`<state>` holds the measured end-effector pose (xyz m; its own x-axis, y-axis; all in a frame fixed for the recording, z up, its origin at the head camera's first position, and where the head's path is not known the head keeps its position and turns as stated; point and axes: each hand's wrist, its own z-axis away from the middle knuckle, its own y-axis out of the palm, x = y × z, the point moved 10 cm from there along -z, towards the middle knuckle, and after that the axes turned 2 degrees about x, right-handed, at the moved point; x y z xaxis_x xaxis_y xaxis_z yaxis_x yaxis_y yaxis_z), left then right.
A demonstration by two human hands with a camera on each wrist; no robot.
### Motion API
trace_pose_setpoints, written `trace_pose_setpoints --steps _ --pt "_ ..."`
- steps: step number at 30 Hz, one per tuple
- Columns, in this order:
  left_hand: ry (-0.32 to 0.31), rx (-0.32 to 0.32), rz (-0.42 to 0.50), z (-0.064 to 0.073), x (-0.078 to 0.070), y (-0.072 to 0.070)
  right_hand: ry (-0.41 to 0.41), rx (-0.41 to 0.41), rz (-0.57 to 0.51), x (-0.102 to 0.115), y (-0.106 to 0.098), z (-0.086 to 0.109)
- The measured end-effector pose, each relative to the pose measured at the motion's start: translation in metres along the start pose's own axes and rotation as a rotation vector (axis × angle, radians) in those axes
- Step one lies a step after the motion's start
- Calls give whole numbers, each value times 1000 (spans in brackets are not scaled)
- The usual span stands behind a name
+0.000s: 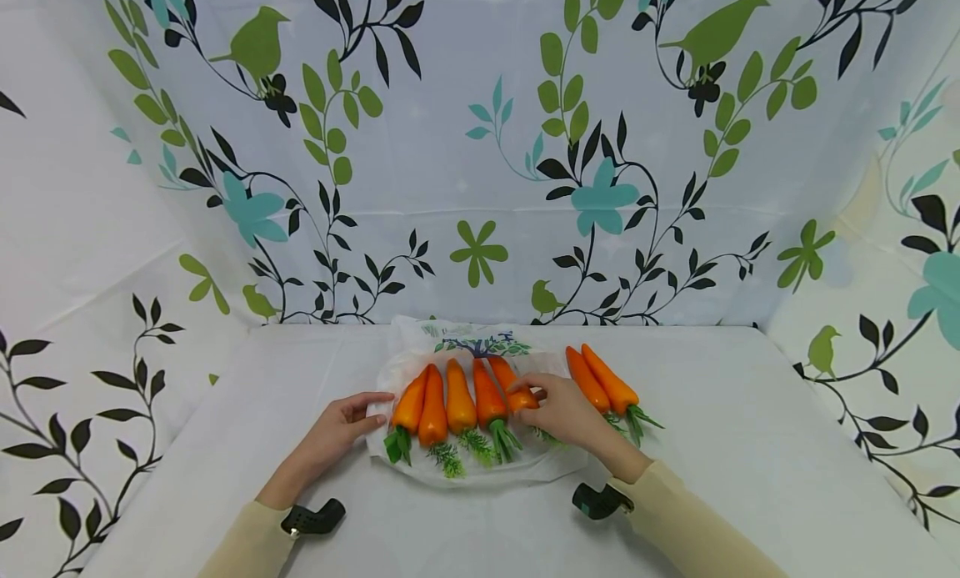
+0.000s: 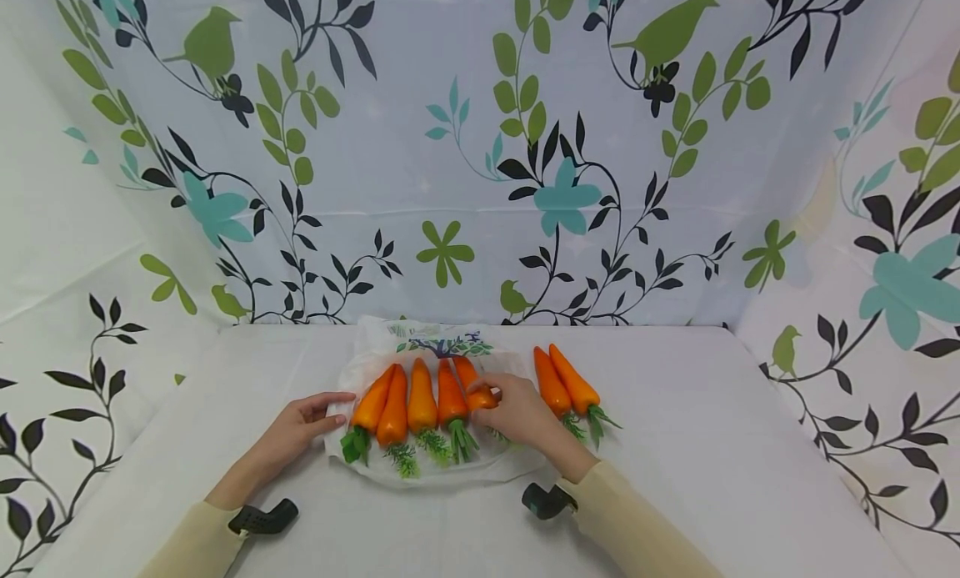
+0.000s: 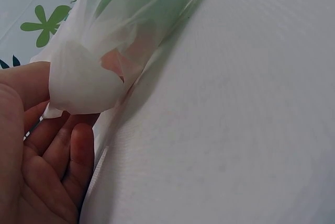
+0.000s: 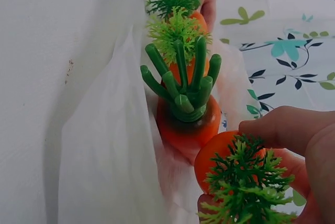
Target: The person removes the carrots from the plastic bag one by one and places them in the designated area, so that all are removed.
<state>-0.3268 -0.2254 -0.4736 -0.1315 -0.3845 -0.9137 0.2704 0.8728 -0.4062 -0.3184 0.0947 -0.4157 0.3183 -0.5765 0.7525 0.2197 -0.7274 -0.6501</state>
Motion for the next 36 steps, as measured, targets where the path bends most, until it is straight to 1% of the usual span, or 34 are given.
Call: trace_pose_setpoints --steps 8,13,23,28,36 --pt "1 2 9 -1 4 -1 -31 -3 -3 2 -3 4" --pt "1 0 21 -1 4 -1 -17 -15 -1 2 -5 7" --pt "-2 -14 10 0 1 -1 24 -42 -18 -2 -14 17" --pt "-3 -12 10 0 1 -1 5 -46 -22 -4 -18 22" --pt "4 -15 -9 0 0 0 -27 -64 31 -8 -26 32"
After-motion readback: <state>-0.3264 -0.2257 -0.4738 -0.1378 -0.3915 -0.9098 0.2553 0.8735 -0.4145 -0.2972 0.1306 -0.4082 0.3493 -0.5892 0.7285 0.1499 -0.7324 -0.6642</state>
